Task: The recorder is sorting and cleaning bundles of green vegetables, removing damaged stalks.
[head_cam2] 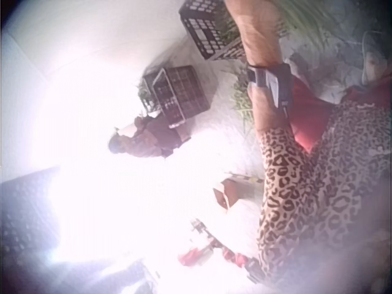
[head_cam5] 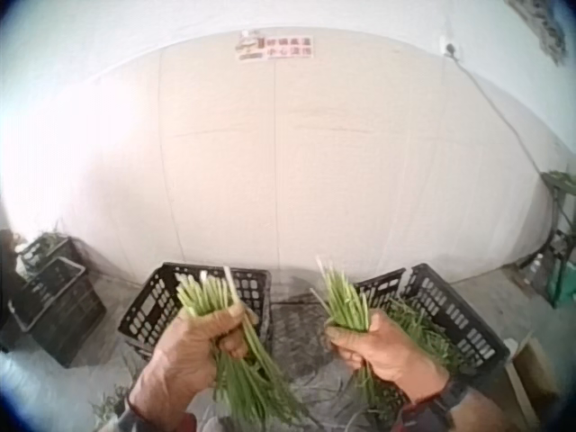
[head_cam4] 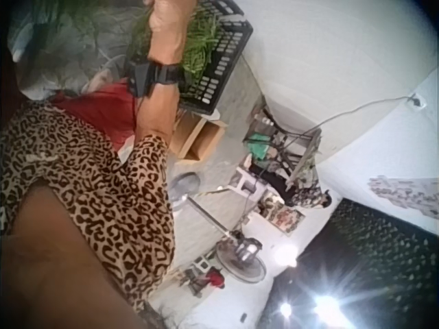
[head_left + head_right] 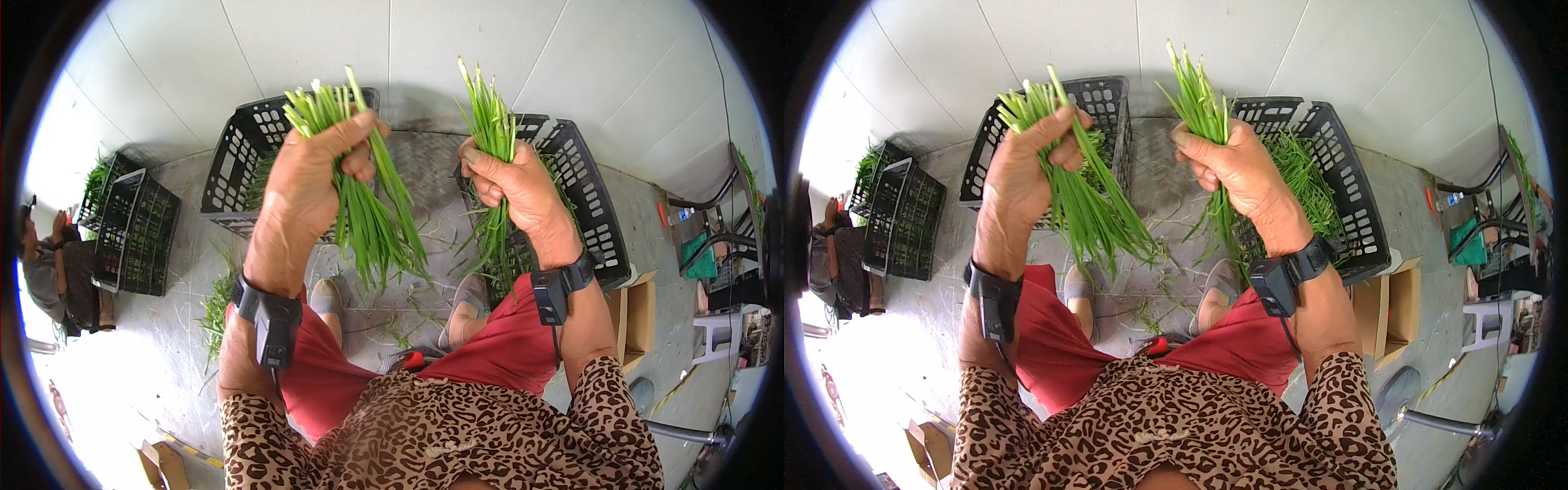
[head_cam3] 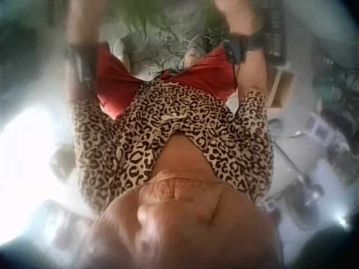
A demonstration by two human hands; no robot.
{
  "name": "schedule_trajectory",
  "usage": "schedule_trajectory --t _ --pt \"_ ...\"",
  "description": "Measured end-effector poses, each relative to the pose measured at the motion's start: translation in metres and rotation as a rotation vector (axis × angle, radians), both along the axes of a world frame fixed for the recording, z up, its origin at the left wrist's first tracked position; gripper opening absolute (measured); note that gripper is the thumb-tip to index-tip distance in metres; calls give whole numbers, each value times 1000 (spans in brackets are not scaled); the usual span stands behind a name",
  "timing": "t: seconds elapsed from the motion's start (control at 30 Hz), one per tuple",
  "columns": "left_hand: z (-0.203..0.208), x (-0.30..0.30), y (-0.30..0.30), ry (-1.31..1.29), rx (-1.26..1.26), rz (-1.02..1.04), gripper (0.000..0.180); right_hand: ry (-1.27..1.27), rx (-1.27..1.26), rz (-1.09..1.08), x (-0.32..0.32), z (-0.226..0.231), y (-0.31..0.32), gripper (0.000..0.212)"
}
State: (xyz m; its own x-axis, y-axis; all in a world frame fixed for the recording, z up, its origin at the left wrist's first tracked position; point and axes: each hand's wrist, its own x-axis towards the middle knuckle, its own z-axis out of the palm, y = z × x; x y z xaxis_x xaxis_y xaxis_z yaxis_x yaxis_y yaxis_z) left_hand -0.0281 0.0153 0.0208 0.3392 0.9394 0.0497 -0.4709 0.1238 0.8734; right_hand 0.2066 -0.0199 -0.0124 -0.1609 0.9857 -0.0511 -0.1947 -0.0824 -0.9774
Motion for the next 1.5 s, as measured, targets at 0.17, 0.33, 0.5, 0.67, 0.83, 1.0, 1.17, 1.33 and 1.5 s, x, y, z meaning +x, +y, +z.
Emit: schedule_trajectory --t 0.17,0.33,0.5,0.67,0.83,1.0,1.17,1.33,1.5 --pt "-10 25 -16 169 -36 -124 13 203 15 95 -5 7 -9 30" --pt "-15 39 -26 219 -92 -229 10 244 -8 83 -10 14 -15 28" --pt "-19 43 -26 245 -97 -289 9 234 23 47 -8 9 -15 19" --pt "-22 43 -23 183 -151 -99 11 236 21 20 -10 8 -13 17" --pt "-28 43 -22 219 -83 -73 11 177 46 -13 -12 5 -13 18" --pt "-24 46 -26 327 -1 -106 8 138 73 -15 -13 5 -13 18" --pt "-26 49 -30 428 116 -64 8 113 81 -40 -15 4 -13 17" --pt "-24 49 -32 490 108 -112 7 70 83 -45 -18 2 -13 18" --pt "-27 47 -30 495 74 -138 7 32 112 -60 -17 0 -12 20"
